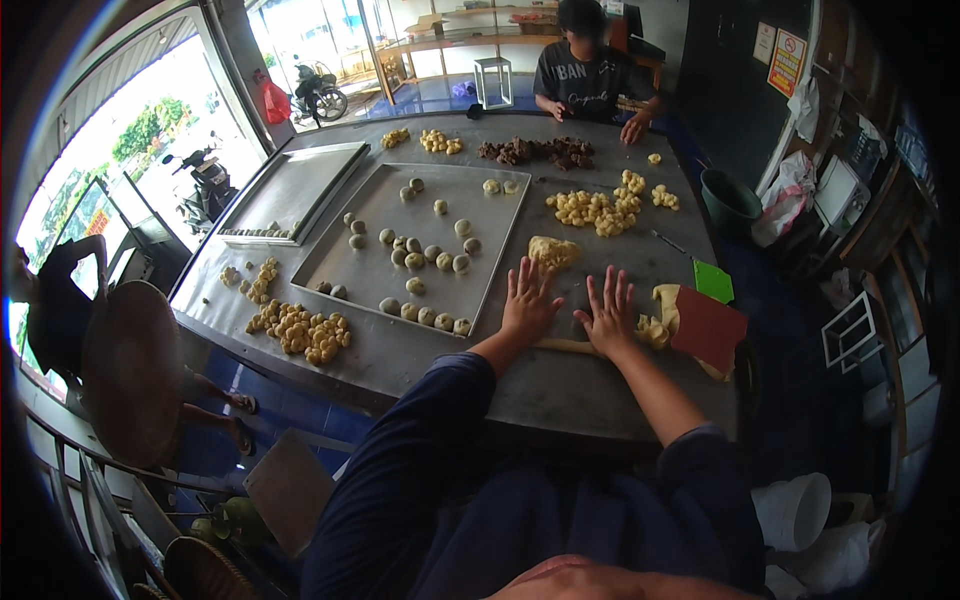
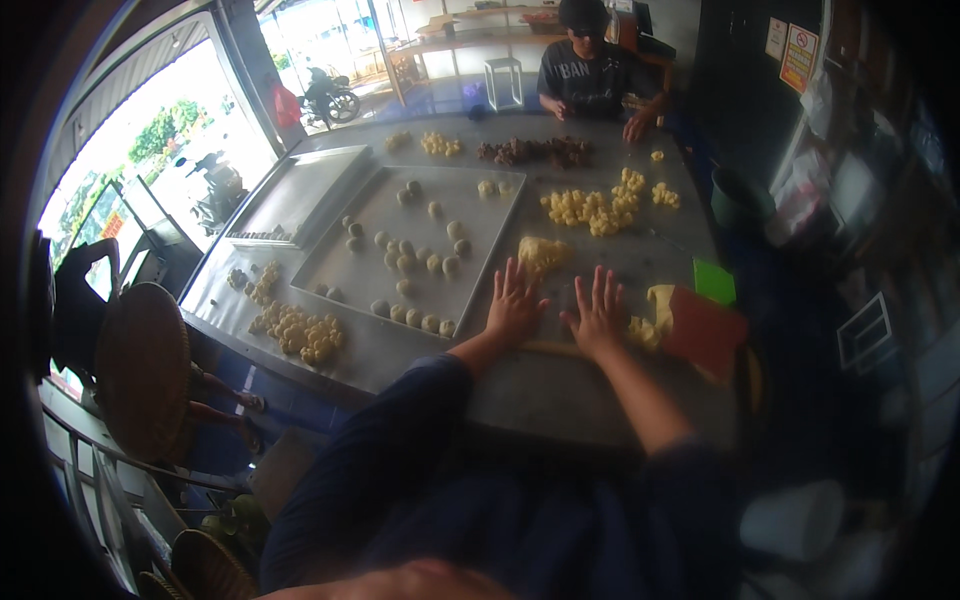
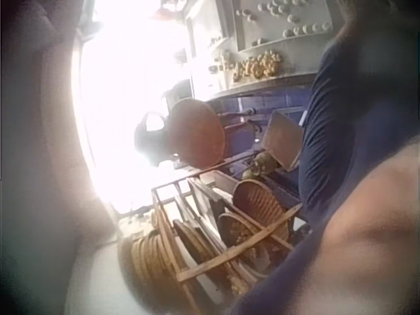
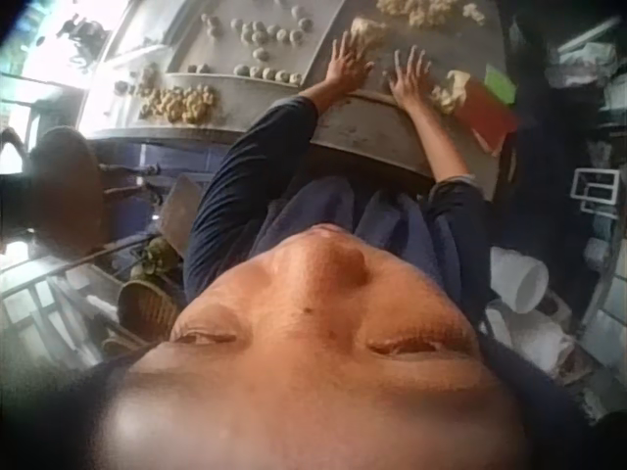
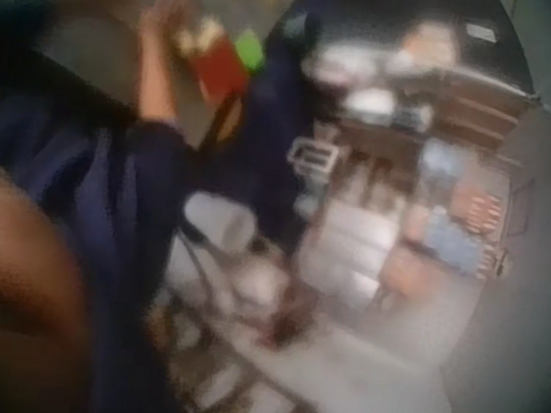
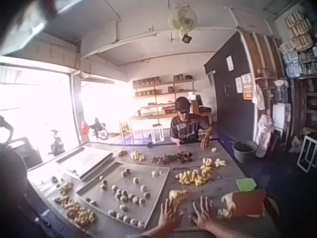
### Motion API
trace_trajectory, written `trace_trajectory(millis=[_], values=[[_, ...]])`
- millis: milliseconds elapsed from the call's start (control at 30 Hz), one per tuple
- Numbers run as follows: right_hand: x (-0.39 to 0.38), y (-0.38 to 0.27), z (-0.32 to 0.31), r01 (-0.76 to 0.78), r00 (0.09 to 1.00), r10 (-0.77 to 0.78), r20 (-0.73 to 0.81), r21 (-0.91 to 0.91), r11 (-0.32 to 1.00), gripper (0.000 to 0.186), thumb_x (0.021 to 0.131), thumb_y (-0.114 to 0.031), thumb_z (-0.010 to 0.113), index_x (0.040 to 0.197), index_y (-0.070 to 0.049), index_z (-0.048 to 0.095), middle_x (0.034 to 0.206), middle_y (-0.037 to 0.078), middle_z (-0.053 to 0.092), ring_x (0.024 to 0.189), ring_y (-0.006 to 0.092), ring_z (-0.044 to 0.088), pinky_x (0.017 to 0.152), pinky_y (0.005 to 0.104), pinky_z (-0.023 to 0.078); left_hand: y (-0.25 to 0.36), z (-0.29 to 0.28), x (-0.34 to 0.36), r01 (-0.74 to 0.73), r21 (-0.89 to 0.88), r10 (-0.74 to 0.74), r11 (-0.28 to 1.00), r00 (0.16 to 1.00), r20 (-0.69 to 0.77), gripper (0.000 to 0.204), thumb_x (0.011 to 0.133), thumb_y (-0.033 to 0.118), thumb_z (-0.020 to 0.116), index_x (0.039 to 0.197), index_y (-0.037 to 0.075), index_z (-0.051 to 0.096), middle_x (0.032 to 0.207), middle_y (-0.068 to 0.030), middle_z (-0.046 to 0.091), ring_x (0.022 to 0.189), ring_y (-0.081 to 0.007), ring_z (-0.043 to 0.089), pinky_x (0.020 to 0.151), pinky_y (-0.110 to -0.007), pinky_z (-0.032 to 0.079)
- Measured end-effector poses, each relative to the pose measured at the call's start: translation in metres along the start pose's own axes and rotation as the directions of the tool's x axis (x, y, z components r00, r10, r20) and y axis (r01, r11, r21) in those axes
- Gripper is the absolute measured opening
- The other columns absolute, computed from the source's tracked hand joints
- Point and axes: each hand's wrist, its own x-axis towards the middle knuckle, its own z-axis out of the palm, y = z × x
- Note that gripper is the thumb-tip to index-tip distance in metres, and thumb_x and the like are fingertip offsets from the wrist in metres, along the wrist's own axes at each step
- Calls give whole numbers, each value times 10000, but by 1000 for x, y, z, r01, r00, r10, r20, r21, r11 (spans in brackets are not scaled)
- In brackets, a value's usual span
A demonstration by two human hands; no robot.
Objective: The person rolls a piece of dough into a long strand and then pinches off small pieces to assemble a shaped pastry on the table.
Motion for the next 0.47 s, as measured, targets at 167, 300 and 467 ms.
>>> trace_trajectory(millis=[167, 300, 467], values=[[-54, -16, -32, 150, 954, -185, 236, 159, 976, 862, 967, -582, 414, 1573, -29, 148, 1639, 238, 55, 1519, 418, 22, 1197, 601, 69, -2, -22, -56, -172, -69, 185, 983, 935, 303, 685, 998, 526, 433, 1551, 142, 306, 1650, -145, 141, 1531, -368, 13, 1201, -587, 88], [-115, -36, -98, 139, 876, -241, 417, 260, 955, 835, 954, -624, 421, 1573, -99, 223, 1633, 231, 106, 1505, 444, 85, 1188, 618, 88, 3, -80, -127, -215, -23, 204, 976, 875, 439, 665, 986, 455, 507, 1552, 167, 311, 1644, -126, 183, 1529, -371, 54, 1189, -605, 133], [-156, -26, -127, -128, 740, -284, 609, 543, 830, 777, 943, -576, 535, 1568, -195, 274, 1640, 198, 123, 1502, 443, 114, 1186, 612, 120, -23, -80, -193, -102, -341, 287, 934, 782, 553, 774, 946, 468, 573, 1580, 192, 225, 1659, -113, 121, 1515, -417, 78, 1176, -650, 118]])
